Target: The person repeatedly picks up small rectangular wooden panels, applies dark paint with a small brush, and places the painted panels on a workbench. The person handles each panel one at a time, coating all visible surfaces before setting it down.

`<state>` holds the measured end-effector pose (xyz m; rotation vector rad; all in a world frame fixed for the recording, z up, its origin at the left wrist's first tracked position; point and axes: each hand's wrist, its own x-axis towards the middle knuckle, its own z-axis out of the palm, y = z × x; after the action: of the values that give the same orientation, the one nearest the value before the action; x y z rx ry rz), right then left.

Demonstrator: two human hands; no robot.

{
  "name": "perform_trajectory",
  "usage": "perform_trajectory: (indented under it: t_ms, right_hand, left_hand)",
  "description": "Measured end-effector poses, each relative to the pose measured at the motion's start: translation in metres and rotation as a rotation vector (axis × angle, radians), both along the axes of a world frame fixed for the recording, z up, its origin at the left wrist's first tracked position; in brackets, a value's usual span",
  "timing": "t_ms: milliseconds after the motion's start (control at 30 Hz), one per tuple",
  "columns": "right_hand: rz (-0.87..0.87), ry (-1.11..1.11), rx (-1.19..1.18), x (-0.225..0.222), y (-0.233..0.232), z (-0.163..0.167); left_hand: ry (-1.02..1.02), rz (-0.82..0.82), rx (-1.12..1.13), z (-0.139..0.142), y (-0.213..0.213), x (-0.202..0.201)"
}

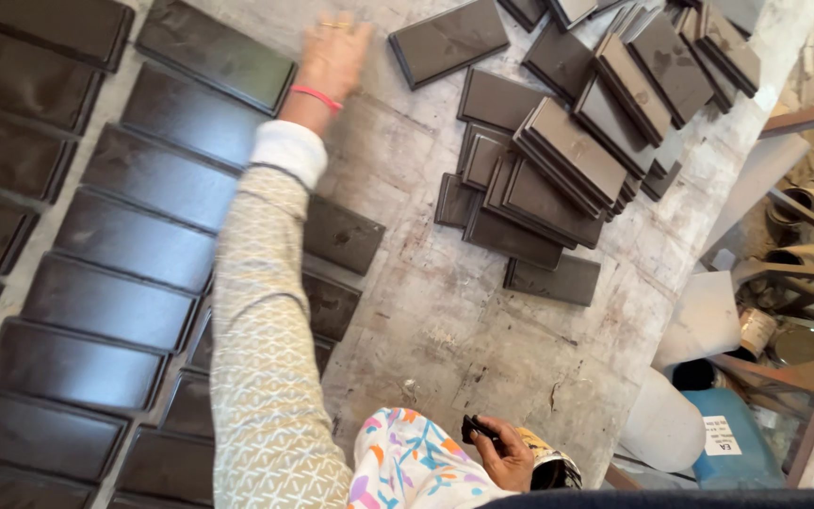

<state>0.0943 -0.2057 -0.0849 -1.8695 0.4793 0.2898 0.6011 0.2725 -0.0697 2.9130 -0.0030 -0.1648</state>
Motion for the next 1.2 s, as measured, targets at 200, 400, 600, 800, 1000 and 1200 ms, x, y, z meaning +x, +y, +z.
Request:
perform_trajectory:
  t_ms: [200, 400, 600, 800, 1000, 1200]
  right_hand:
    - [0.003, -0.204, -0.196, -0.017, -0.019, -0.005]
    - [0.064, -0.380, -0.387, -0.036, -0.035, 0.001]
    - [-0.091, -0.284, -0.319, -0.046, -0.026, 0.021]
    - [-0.084, -0.335, -0.254, -0.035, -0.006, 0.073]
    - [-0.087, -0.360, -0.295, -0.049, 0.005, 0.113]
    - [-0.063, -0.558, -0.225, -0.066, -0.002, 0.141]
  left_hand:
    - [-0.256, 0.003, -0.077, -0.003, -0.097, 0.029]
    - [-0.346, 0.115, -0.104, 0.004, -0.114, 0.039]
    - [-0.194, 0.226, -0.360, 0.016, -0.083, 0.000]
    - [0.082, 0.387, -1.003, 0.041, -0.027, -0.078]
    - [0.353, 0.097, -2.223, 0.062, -0.064, -0.256]
    - [0.535, -0.151, -2.772, 0.105, -0.205, -0.439]
